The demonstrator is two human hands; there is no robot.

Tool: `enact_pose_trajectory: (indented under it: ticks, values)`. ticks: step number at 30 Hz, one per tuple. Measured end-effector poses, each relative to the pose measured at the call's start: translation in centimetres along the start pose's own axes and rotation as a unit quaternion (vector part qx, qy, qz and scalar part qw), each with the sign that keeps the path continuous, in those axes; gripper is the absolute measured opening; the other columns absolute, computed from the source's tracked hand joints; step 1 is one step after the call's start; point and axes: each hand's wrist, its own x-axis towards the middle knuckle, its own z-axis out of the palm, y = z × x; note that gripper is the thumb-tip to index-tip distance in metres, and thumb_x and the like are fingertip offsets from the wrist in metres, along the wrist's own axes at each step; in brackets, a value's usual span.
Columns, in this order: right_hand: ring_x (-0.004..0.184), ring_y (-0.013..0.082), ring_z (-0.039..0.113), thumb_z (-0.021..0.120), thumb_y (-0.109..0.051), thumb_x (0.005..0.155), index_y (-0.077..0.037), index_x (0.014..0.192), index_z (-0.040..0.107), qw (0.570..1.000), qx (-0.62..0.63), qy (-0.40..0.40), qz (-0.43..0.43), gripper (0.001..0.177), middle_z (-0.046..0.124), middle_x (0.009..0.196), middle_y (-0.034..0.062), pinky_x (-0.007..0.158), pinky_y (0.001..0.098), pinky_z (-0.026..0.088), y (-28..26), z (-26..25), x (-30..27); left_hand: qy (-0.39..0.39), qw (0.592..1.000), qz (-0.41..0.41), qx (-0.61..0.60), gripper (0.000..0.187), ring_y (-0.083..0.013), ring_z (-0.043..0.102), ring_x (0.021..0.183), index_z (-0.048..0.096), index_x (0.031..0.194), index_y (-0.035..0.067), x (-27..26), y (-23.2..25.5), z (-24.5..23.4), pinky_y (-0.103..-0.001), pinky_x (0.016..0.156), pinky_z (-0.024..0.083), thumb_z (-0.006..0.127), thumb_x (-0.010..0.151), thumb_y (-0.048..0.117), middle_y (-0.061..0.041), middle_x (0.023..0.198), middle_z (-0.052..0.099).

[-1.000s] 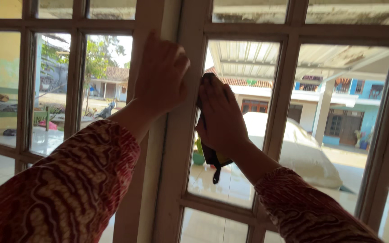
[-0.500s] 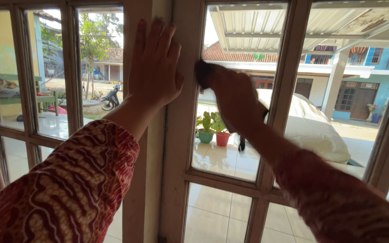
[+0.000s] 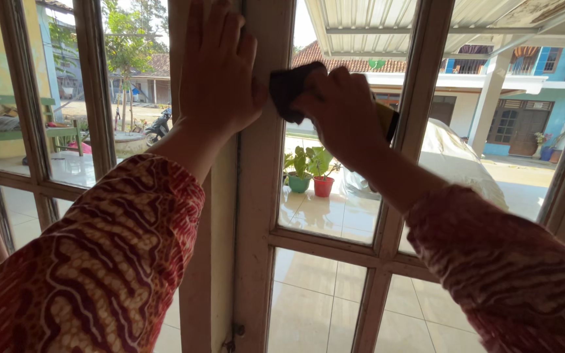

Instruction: The person cleans a multi-pane window using a spray bottle and a cloth. They spray the glass and wipe each pane and the frame systematically, moving from upper to lower sections.

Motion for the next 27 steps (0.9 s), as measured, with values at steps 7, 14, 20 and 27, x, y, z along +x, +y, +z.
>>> enact_pose_trajectory:
  ticks: [7,14,20,27]
  values:
    - [0.091,0.0288,0.070,0.061,-0.040,0.098,-0.011,0.103,0.069,0.914,0.174,-0.366,-0.022,0.030,0.070,0.089,0.0109,0.078,0.0482,0.058,-6.2,-1.3,-5.5,-0.001,0.999,-0.004,0.040,0.050,-0.0382,0.037,0.145,0.066,0.116,-0.006,-0.1,0.2,0.3,-0.056,0.129,0.017,0.070,0.090,0.037,-0.022,0.131,0.055]
    - [0.091,0.0316,0.069,0.066,-0.014,0.088,-0.017,0.103,0.071,0.999,0.005,-0.010,-0.042,0.015,0.070,0.100,0.0093,0.078,0.0490,0.055,0.8,0.2,-1.5,0.000,1.000,-0.005,0.015,0.049,-0.0362,0.041,0.136,0.066,0.111,-0.002,-0.3,0.0,0.2,-0.054,0.118,0.029,0.071,0.088,0.041,-0.020,0.133,0.055]
    - [0.086,0.0305,0.067,0.067,-0.023,0.095,-0.014,0.100,0.066,0.963,0.161,-0.208,-0.057,0.011,0.067,0.092,0.0088,0.081,0.0503,0.054,-5.2,1.2,-6.1,-0.008,0.999,-0.007,0.052,0.050,-0.0361,0.042,0.133,0.066,0.112,-0.001,-0.3,0.0,0.6,-0.055,0.116,0.030,0.069,0.091,0.044,-0.019,0.130,0.056]
    - [0.088,0.0297,0.065,0.074,-0.007,0.079,-0.022,0.111,0.072,0.973,0.060,-0.221,0.035,0.035,0.065,0.099,0.0119,0.080,0.0457,0.055,-1.0,-0.4,-1.9,-0.013,0.999,-0.004,0.042,0.058,-0.0351,0.047,0.129,0.063,0.128,-0.005,-0.6,-0.2,1.3,-0.054,0.113,0.032,0.066,0.095,0.043,-0.019,0.130,0.058]
